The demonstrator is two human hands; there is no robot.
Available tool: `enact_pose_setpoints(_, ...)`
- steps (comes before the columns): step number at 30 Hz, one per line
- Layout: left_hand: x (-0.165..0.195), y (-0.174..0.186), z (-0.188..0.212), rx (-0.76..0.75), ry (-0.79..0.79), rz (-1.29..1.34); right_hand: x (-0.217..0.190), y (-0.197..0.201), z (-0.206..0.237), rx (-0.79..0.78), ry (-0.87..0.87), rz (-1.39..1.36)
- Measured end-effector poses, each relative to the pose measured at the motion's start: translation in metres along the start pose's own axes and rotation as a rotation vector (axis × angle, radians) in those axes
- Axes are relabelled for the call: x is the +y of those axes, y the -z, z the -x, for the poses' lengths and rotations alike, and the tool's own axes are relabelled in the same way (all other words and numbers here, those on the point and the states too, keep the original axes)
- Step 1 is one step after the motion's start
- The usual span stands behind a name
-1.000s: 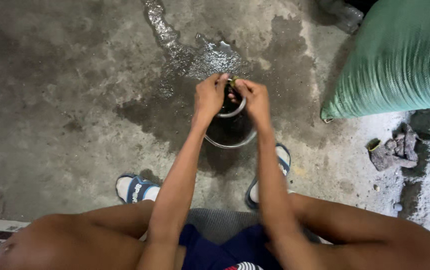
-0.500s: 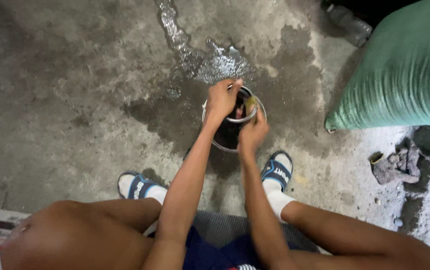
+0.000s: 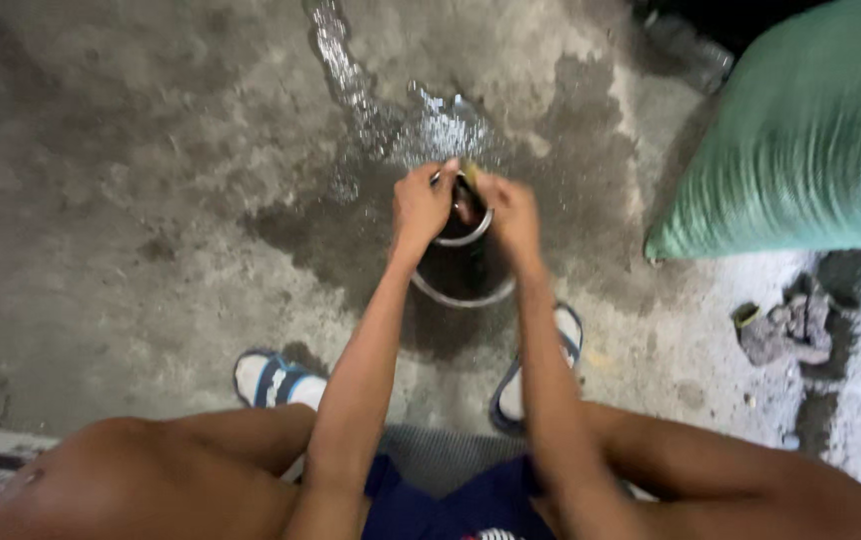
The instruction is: The person sits on the floor and scrubs a metal pot and its lid with a yellow sponge, dipping them repeatedly in a bucket of dark water. They rotate the pot to scrub different sides and continue scrubbing the rim and lid throughout the clip.
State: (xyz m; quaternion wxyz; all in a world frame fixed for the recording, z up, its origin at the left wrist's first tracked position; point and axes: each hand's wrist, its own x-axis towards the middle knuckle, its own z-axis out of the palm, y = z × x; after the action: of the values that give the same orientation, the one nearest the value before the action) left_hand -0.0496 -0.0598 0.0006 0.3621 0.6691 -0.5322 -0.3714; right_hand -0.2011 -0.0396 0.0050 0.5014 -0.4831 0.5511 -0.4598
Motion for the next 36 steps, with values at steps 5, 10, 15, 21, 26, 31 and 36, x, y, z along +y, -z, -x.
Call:
enact_pose_setpoints(5, -0.010, -0.004, -0.006, 0.025, 0.026, -0.040, 0.033, -0.075, 0.072, 0.576, 0.063, -0.291)
enact_pose_setpoints(10, -0.011, -0.021, 0.003, 0.086, 0.050, 0.014, 0.066, -0.100, 0.093, 0.575, 0.207, -0.434)
enact_pose_setpoints(15, -0.015, -0.015, 0.020, 0.013, 0.091, 0.006, 0.063, -0.070, 0.087, 0.582, 0.136, -0.451)
enact_pose_setpoints(21, -0.022, 0.001, 0.044, -0.049, -0.002, -0.034, 0.060, 0.004, 0.074, 0.220, -0.145, -0.357)
enact_pose_setpoints(26, -0.007, 0.003, 0.036, 0.093, 0.034, -0.044, 0.071, -0.028, 0.081, 0.242, 0.019, -0.263)
enact_pose_setpoints(31, -0.006, 0.015, 0.037, 0.156, -0.038, 0.060, 0.051, -0.040, 0.062, 0.313, 0.001, -0.109)
enact_pose_setpoints(36, -0.003, 0.014, 0.033, 0.190, -0.068, 0.038, 0.033, -0.009, -0.005, 0.006, -0.085, -0.033)
